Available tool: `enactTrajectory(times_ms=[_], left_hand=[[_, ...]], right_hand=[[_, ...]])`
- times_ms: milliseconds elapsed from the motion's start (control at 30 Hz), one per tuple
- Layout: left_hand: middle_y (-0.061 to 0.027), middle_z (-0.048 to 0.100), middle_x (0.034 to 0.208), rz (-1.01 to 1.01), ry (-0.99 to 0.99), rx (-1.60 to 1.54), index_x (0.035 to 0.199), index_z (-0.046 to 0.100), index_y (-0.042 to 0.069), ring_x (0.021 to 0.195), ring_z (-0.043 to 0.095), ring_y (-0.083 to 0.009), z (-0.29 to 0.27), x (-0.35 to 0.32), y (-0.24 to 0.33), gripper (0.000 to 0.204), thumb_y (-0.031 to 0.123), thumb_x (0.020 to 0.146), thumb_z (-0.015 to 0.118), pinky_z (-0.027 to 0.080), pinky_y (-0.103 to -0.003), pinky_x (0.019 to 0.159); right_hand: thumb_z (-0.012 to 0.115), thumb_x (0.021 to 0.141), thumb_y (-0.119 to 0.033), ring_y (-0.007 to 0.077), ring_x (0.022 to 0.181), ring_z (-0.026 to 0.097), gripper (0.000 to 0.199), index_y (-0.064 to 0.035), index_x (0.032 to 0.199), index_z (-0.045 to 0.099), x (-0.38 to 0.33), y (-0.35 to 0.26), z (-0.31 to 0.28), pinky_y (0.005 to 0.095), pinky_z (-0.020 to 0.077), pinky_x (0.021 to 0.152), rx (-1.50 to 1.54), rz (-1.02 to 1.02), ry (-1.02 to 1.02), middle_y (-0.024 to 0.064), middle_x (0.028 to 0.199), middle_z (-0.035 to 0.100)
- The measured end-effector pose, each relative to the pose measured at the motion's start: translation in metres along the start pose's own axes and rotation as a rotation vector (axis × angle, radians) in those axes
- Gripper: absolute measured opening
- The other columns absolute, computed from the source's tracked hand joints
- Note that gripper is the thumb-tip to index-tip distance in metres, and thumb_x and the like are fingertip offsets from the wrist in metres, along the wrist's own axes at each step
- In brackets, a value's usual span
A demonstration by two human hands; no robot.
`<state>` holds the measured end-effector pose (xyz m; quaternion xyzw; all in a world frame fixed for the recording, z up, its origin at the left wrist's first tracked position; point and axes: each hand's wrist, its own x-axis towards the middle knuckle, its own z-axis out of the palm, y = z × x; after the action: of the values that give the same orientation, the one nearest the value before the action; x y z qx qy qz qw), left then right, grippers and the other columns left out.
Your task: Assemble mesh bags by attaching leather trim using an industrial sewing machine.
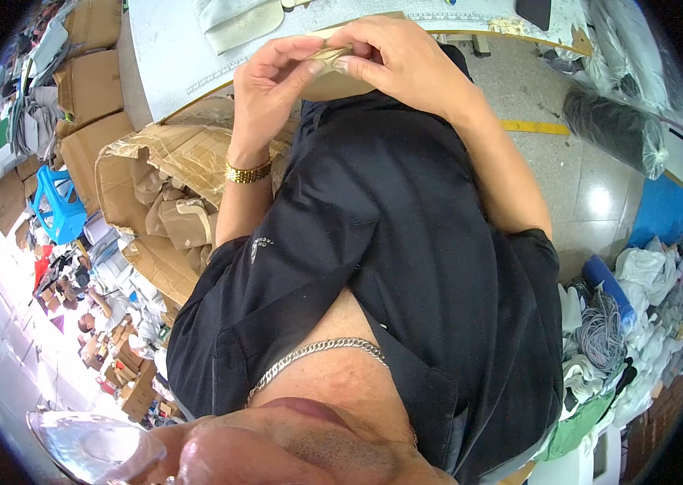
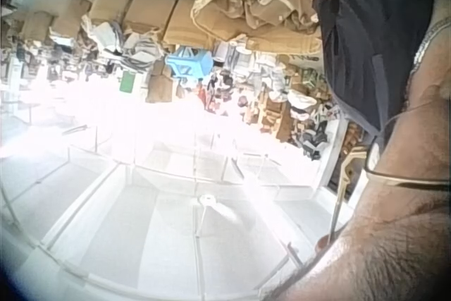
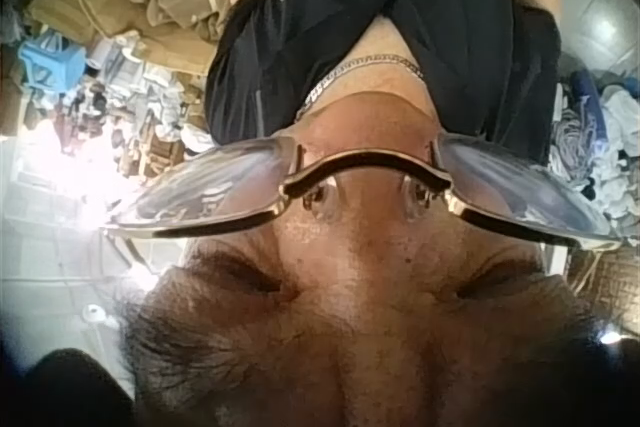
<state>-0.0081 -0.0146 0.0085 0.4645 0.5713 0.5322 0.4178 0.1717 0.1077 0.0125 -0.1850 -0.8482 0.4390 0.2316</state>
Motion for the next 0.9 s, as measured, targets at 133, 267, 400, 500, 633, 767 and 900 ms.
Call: enactTrajectory(times_ms=[133,267,400,500,633,767,900], left_hand=[[-0.0028,0.069,0.094,-0.003,0.012,0.042,0.115,0.065,0.001,0.087,0.063,-0.0081,0.001,0.002,0.007,0.029,0.005,0.087,0.072,0.051,-0.023,0.079],[-0.0010,0.067,0.091,-0.047,-0.031,0.013,0.116,0.065,0.001,0.086,0.062,-0.0076,-0.003,0.002,0.002,0.030,0.006,0.087,0.073,0.050,-0.023,0.079],[0.0003,0.065,0.089,-0.028,-0.035,0.017,0.115,0.065,0.001,0.084,0.061,-0.0069,-0.002,0.003,0.004,0.030,0.005,0.087,0.073,0.050,-0.022,0.079],[0.0005,0.065,0.088,-0.012,-0.027,0.018,0.114,0.065,0.001,0.083,0.061,-0.0067,-0.001,0.005,0.004,0.028,0.004,0.087,0.072,0.051,-0.022,0.079],[-0.0003,0.066,0.088,-0.002,-0.024,0.018,0.112,0.065,0.001,0.083,0.061,-0.0066,-0.001,0.006,0.004,0.027,0.005,0.086,0.072,0.051,-0.022,0.079],[-0.0008,0.067,0.088,0.019,-0.036,0.039,0.112,0.065,0.002,0.082,0.061,-0.0065,-0.003,0.009,0.003,0.027,0.005,0.086,0.071,0.050,-0.022,0.078],[-0.0009,0.068,0.088,0.030,-0.033,0.051,0.113,0.064,0.002,0.082,0.061,-0.0067,-0.002,0.011,0.007,0.027,0.005,0.086,0.070,0.050,-0.022,0.078]], right_hand=[[0.067,0.088,-0.012,0.0100,0.068,0.044,0.015,-0.0017,0.097,0.061,0.000,0.003,-0.005,0.0278,0.0378,0.060,0.167,0.143,-0.135,0.0000,0.072,0.047],[0.065,0.091,-0.015,0.0068,0.070,0.043,0.015,-0.0014,0.097,0.061,-0.001,0.006,-0.006,0.0259,0.0375,0.062,0.240,0.239,-0.200,-0.0024,0.073,0.048],[0.063,0.094,-0.017,0.0051,0.074,0.045,0.016,-0.0014,0.097,0.060,-0.002,0.014,-0.001,0.0235,0.0387,0.066,0.305,0.263,-0.178,-0.0041,0.078,0.052],[0.063,0.094,-0.017,0.0046,0.075,0.046,0.016,-0.0014,0.098,0.060,-0.001,0.019,0.001,0.0224,0.0393,0.067,0.361,0.251,-0.160,-0.0043,0.080,0.052],[0.063,0.093,-0.014,0.0043,0.073,0.045,0.013,-0.0023,0.099,0.062,0.001,0.016,-0.005,0.0223,0.0381,0.065,0.334,0.277,-0.235,-0.0045,0.078,0.051],[0.064,0.091,-0.013,0.0043,0.071,0.043,0.012,-0.0028,0.096,0.061,0.005,0.008,-0.007,0.0228,0.0358,0.061,0.283,0.181,-0.254,-0.0048,0.076,0.050],[0.068,0.086,-0.016,0.0076,0.062,0.044,0.017,-0.0013,0.092,0.063,0.007,0.010,-0.001,0.0271,0.0376,0.057,0.339,0.211,-0.182,-0.0009,0.065,0.049]])
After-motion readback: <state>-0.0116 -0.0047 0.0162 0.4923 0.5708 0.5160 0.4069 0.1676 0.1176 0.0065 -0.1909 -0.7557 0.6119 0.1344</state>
